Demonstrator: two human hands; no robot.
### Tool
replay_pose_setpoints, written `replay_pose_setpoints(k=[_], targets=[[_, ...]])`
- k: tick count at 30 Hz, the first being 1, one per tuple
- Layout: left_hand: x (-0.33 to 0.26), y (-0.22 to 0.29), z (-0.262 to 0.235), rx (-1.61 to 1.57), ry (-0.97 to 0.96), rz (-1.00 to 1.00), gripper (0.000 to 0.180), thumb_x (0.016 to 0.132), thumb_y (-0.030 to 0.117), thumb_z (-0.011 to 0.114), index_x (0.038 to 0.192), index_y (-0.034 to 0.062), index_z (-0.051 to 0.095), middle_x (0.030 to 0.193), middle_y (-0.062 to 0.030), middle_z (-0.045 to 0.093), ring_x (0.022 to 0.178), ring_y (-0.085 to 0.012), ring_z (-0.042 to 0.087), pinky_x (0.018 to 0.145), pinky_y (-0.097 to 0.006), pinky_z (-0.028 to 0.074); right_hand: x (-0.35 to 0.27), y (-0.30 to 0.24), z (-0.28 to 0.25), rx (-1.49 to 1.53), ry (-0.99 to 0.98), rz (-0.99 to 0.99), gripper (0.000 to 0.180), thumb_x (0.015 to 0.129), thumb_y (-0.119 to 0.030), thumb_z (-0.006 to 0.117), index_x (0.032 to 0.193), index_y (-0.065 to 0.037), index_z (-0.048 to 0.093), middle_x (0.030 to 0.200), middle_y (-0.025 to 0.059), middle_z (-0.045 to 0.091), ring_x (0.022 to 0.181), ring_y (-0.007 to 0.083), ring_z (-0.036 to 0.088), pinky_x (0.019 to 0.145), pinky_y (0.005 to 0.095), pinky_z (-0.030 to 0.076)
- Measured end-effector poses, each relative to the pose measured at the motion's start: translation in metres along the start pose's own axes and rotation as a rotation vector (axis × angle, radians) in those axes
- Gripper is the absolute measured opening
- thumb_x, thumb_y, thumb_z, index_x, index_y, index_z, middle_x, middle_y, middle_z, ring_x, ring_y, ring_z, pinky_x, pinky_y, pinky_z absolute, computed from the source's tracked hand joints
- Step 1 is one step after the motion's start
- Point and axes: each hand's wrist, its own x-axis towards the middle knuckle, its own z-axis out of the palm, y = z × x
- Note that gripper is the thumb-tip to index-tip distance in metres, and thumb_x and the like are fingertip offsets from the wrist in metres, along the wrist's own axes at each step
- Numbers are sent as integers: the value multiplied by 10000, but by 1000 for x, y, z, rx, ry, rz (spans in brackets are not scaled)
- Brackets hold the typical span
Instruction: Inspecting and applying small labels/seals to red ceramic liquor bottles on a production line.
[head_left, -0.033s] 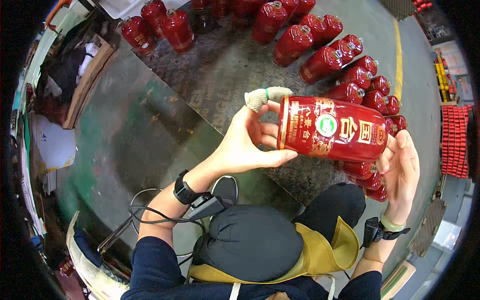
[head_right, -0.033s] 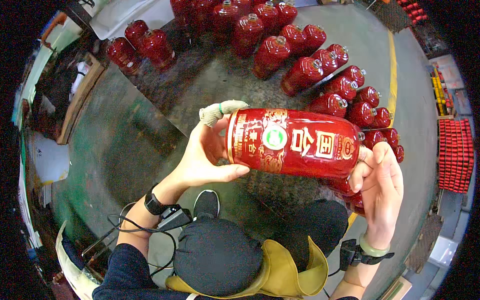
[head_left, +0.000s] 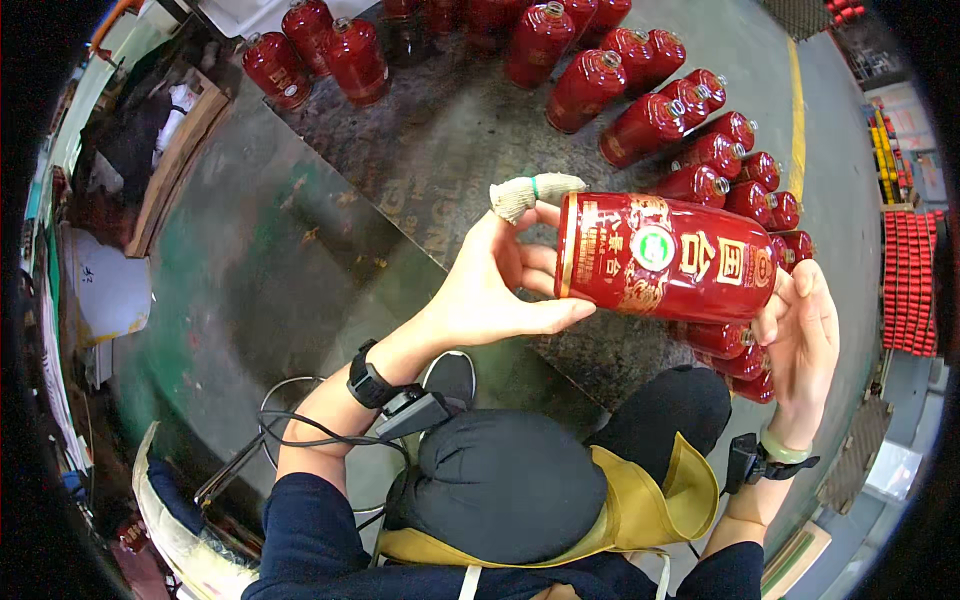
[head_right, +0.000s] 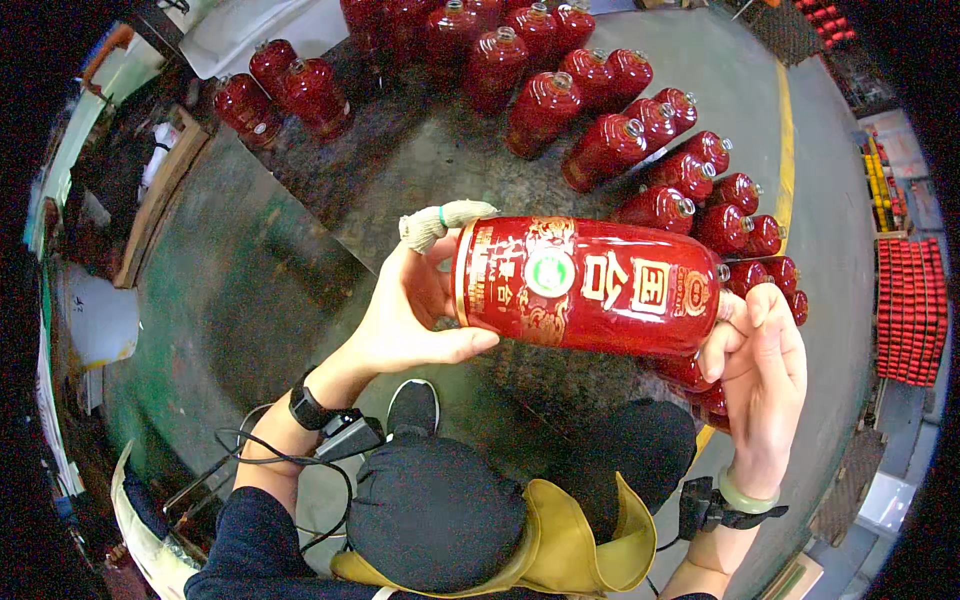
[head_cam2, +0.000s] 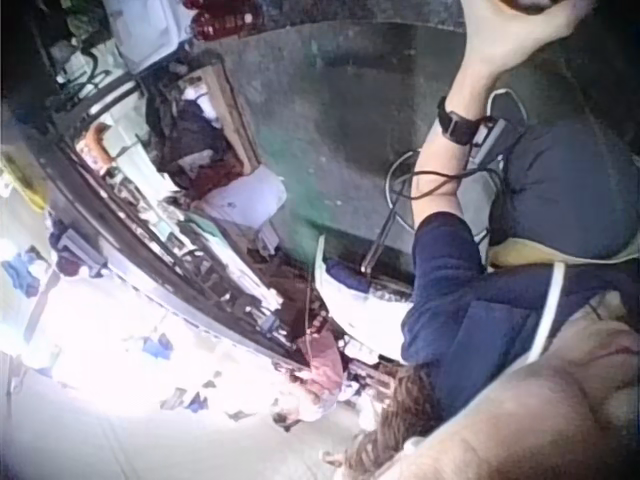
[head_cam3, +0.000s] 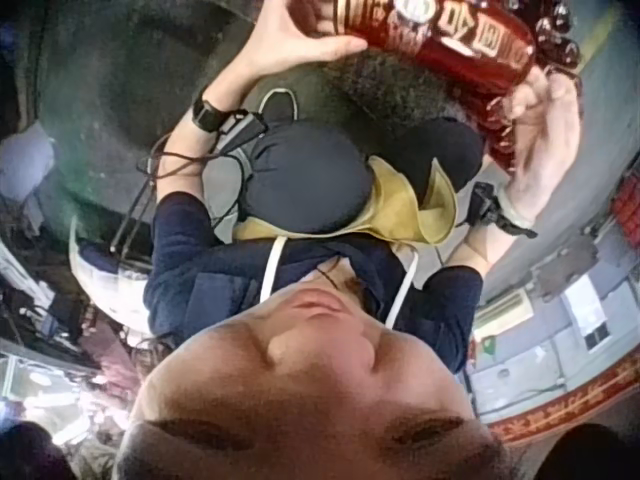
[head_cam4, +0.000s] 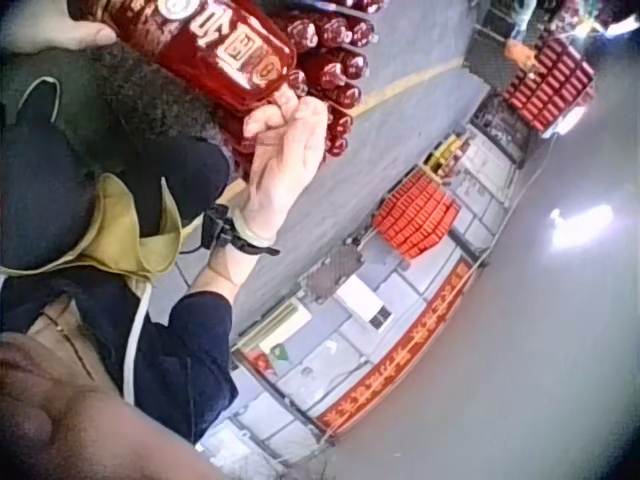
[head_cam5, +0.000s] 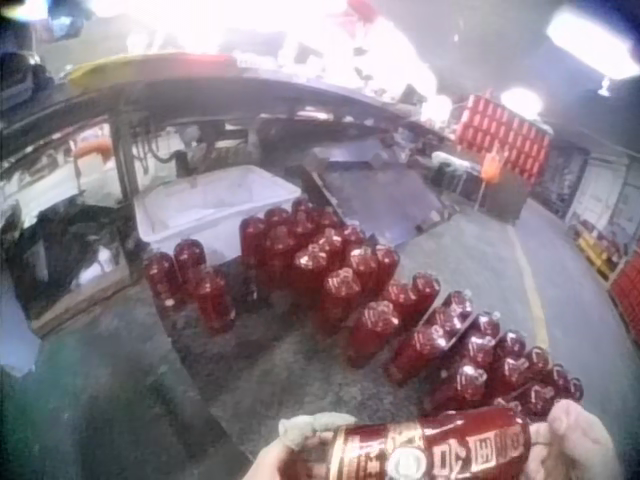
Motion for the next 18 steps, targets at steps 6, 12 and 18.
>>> replay_pose_setpoints(k=[6, 12, 18], targets=[[3, -7, -1, 41, -9, 52, 935, 717, 27, 877, 1485, 51, 344, 1414, -129, 524, 1301, -233, 542, 1042, -420, 512, 1, 3, 1, -53, 22, -19, 169, 1087, -253, 467, 1078, -85, 452, 1140, 172, 631, 756, 155, 582, 696, 260, 477], [5, -9, -4, 171, -27, 213, 897, 714, 11, 875, 1469, 70, 394, 1453, -105, 459, 1235, -214, 550, 960, -377, 587, 2, 7, -2, 87, 71, 48, 215, 1077, -250, 495, 1134, -46, 530, 1166, 195, 639, 801, 165, 606, 732, 298, 500], [4, -12, -7, 163, -27, 178, 851, 735, -22, 820, 1471, 98, 410, 1469, -84, 432, 1159, -203, 554, 900, -334, 613, 2, 10, -6, 133, 119, 91, 244, 1076, -260, 502, 1163, -38, 552, 1184, 222, 643, 798, 168, 608, 730, 305, 499]])
